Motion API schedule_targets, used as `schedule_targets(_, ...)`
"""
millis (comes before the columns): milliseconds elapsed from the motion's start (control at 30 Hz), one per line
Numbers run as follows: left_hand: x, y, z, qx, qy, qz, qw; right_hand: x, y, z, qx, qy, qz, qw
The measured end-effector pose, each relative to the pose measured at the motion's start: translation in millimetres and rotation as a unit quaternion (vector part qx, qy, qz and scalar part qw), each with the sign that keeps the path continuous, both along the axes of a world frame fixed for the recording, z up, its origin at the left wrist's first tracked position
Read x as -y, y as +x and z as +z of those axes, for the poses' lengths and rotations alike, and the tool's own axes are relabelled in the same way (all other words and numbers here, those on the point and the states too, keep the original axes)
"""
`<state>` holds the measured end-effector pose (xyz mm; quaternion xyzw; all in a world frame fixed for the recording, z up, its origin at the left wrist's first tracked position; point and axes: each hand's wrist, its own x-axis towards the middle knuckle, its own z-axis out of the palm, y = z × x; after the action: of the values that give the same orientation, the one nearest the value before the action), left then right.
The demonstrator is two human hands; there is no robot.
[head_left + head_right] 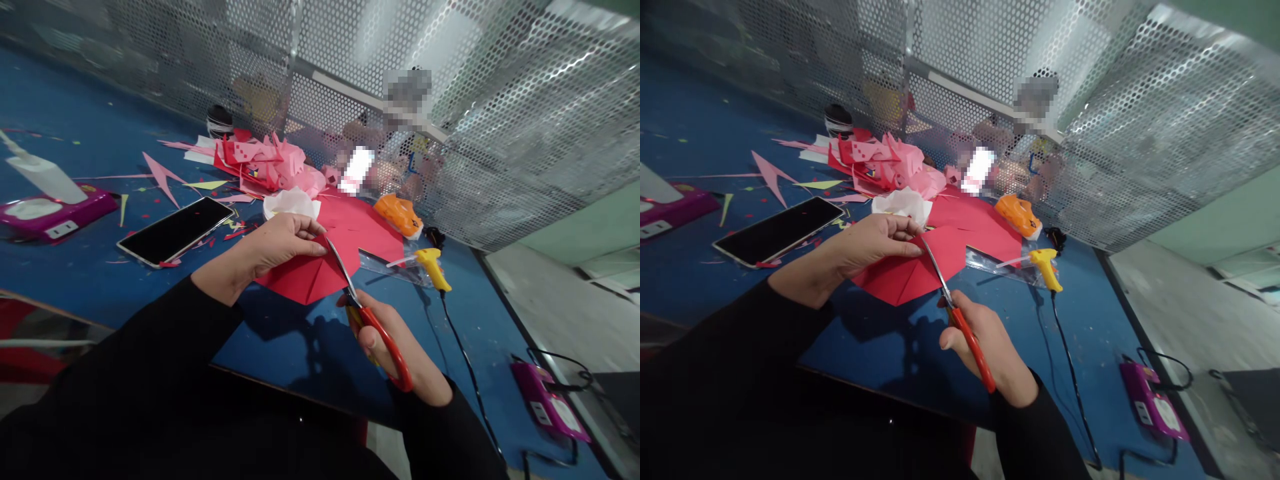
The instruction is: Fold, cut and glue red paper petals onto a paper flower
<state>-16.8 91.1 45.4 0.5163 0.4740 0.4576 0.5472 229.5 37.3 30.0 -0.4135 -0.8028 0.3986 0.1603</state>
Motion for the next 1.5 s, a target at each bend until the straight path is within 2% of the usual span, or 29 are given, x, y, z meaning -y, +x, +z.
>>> schedule_targets(167,-1,-1,-0.5,0.022,-0.006,-0.001,1.0,1,5,5,-0.062,-0.08,0.013,0.995)
schedule_targets(267,-2,-1,1.6,0.03,-0.007,0.022,0.999,2,11,5,-0.102,-0.127,0.028,0.986)
schedule_targets(467,-1,-7,9.1,0.073,0.013,0.091,0.993,6,38,1,-0.141,-0.164,0.028,0.976)
schedule_targets(567,-1,-12,11.1,0.087,0.037,0.124,0.988,6,51,1,-0.15,-0.161,0.009,0.976)
schedule_targets(700,-2,-15,11.6,0.073,0.056,0.162,0.982,-6,45,11,-0.176,-0.089,-0.086,0.977)
schedule_targets(767,-1,-14,12.3,0.054,0.062,0.149,0.985,-23,30,23,-0.114,-0.018,-0.171,0.979)
schedule_targets(800,0,-13,12.9,0.045,0.066,0.136,0.987,-34,22,29,-0.042,0.014,-0.206,0.978)
schedule_targets(933,5,-11,14.6,0.04,0.056,0.082,0.994,-93,-14,47,0.071,0.044,-0.258,0.963)
schedule_targets(1033,6,-10,14.4,0.041,0.031,0.043,0.998,-137,-39,44,0.169,0.068,-0.295,0.938)
schedule_targets(1133,7,-9,13.4,0.033,0.021,0.018,0.999,-163,-57,29,0.244,0.116,-0.326,0.906)
schedule_targets(1300,8,-6,9.8,0.051,0.005,-0.056,0.997,-169,-62,6,0.317,0.157,-0.308,0.883)
schedule_targets(1400,10,-2,6.7,0.06,-0.001,-0.112,0.992,-164,-53,9,0.322,0.186,-0.295,0.88)
schedule_targets(1500,10,4,2.7,-0.004,0.022,-0.142,0.99,-153,-41,20,0.288,0.233,-0.296,0.88)
